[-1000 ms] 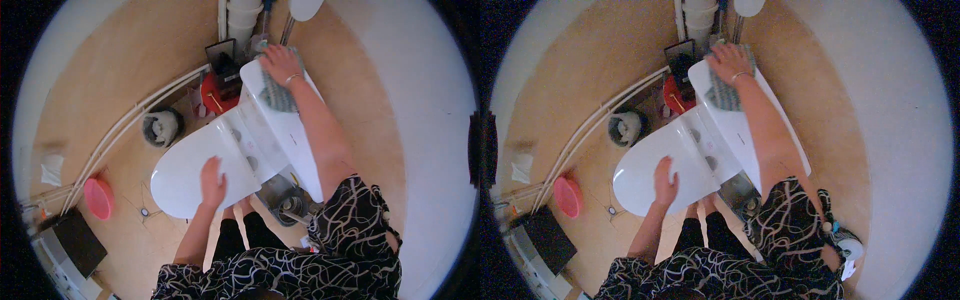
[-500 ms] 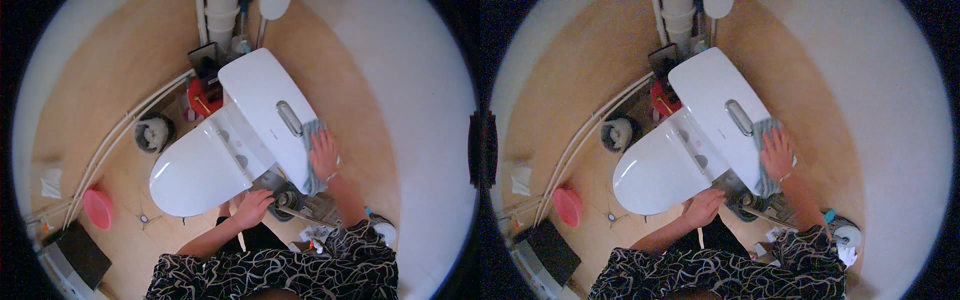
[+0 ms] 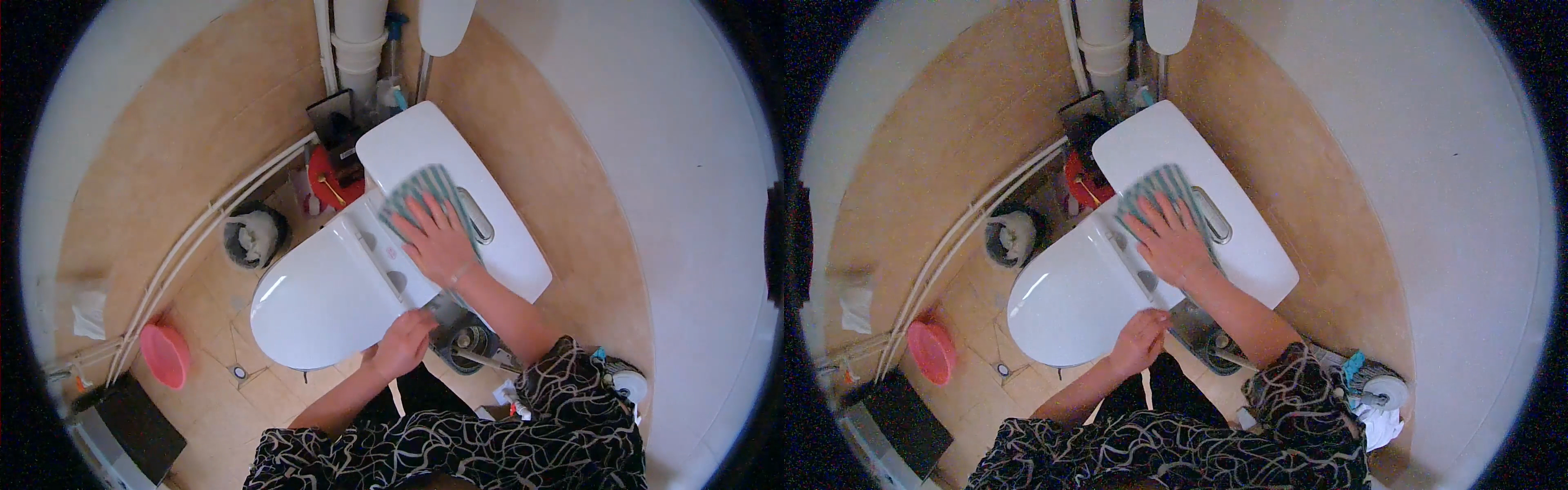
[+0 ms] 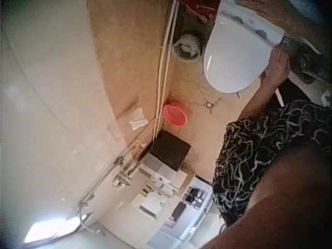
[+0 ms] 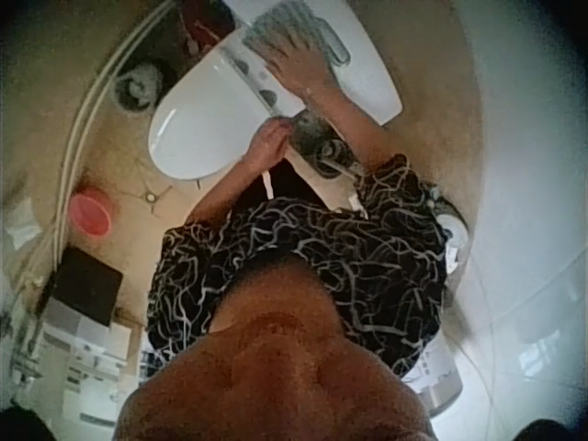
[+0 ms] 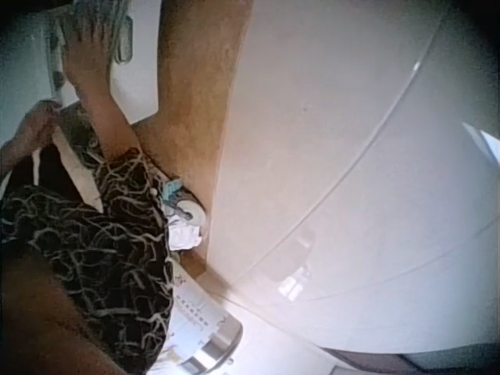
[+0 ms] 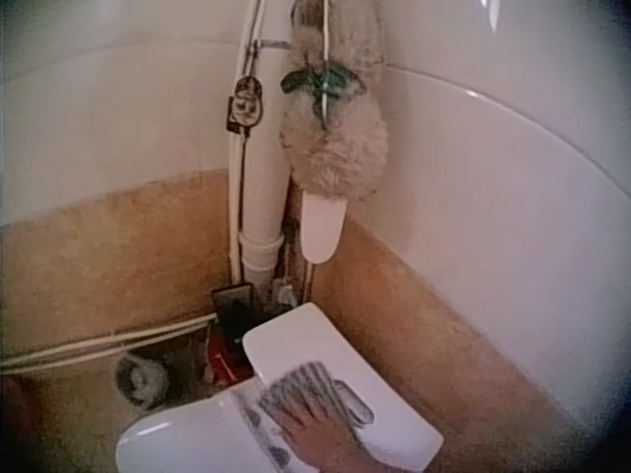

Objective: The person wipes the exterior surfaces of a water dispenser with a cloth, then walks to a bathroom where they use the cloth to wipe the tank and lid of a toilet.

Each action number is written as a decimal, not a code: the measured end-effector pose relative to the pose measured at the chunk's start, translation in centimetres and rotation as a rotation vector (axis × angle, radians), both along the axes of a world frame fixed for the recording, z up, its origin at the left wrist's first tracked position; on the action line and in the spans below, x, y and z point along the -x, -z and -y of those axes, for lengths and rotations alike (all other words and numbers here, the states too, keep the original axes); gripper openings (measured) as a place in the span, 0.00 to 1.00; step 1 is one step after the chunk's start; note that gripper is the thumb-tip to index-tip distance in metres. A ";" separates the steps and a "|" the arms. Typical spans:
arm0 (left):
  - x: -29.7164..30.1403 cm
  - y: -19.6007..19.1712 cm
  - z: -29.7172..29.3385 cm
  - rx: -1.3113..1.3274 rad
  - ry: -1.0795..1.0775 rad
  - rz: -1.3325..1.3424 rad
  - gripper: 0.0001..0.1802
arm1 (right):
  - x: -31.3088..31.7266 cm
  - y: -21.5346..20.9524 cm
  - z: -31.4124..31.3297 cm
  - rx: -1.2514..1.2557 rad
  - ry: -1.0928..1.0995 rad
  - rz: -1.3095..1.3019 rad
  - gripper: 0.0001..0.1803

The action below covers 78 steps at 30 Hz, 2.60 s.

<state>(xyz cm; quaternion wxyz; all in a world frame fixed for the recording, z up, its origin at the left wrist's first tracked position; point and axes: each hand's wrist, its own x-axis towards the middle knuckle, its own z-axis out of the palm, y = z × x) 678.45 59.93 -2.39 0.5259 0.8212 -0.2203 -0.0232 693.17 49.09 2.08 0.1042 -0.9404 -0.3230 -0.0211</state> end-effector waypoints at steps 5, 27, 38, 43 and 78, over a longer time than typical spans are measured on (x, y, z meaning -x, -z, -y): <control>-8.2 -2.8 1.6 0.031 -0.246 0.196 0.19 | -8.1 1.9 -4.8 -0.002 0.092 0.060 0.26; -6.0 -2.9 13.3 -0.369 0.151 0.218 0.24 | -1.2 1.6 14.7 0.106 0.313 -0.179 0.28; 1.4 2.1 7.5 -0.056 0.092 -0.175 0.09 | 9.7 0.0 9.8 0.201 0.131 -0.228 0.24; -1.7 2.9 5.4 0.656 -0.149 -0.764 0.17 | 6.7 0.6 5.7 0.164 -0.063 -0.125 0.23; 21.9 22.0 -19.5 0.468 -0.779 -1.122 0.07 | 22.1 30.7 -32.0 0.058 -0.628 -0.361 0.29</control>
